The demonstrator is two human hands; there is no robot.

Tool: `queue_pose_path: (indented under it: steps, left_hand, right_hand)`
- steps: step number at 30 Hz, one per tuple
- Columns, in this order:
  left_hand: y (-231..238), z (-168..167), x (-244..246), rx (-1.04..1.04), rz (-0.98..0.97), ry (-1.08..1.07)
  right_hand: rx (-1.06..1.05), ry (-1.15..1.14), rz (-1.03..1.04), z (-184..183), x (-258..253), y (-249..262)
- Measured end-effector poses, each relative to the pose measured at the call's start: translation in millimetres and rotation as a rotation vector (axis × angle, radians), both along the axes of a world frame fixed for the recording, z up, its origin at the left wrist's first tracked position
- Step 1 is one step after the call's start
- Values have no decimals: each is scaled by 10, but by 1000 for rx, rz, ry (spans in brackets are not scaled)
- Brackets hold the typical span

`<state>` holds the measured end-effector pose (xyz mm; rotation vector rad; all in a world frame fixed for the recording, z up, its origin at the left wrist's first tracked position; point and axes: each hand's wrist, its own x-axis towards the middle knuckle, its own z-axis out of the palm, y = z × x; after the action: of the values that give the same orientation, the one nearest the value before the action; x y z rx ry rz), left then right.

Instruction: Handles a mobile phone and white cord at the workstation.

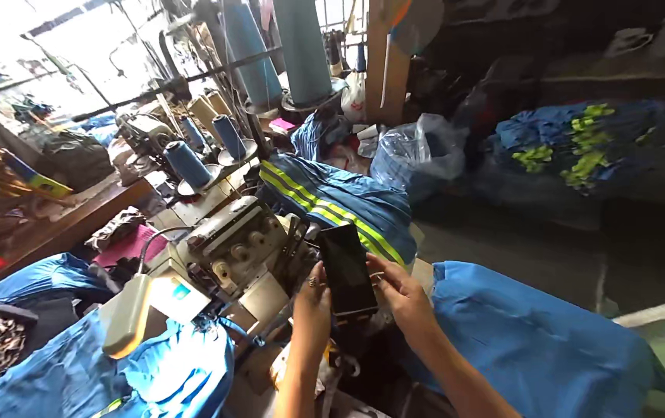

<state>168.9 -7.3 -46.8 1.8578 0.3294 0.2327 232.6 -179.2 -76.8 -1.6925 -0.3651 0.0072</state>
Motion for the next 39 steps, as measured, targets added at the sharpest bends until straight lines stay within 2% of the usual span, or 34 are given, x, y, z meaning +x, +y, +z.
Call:
queue_pose_path:
  steps: [5, 12, 22, 29, 35, 39]
  left_hand:
    - [-118, -15, 28, 89, 0, -19]
    - [-171, -51, -28, 85, -26, -49]
    - [-201, -214, -53, -5, 24, -172]
    - [-143, -249, -57, -12, 12, -215]
    - [-58, -310, -57, -114, -30, -293]
    - [-54, -314, -54, -89, -36, -288]
  right_hand:
    - [-18, -147, -28, -143, 51, 30]
    - [-36, -172, 26, -99, 61, -54]
    - [5, -143, -88, -128, -19, 3]
    - [-220, -336, -175, -145, 36, 12]
    - [-347, -555, -238, -132, 118, 53]
    - [-375, -592, -278, -185, 119, 83]
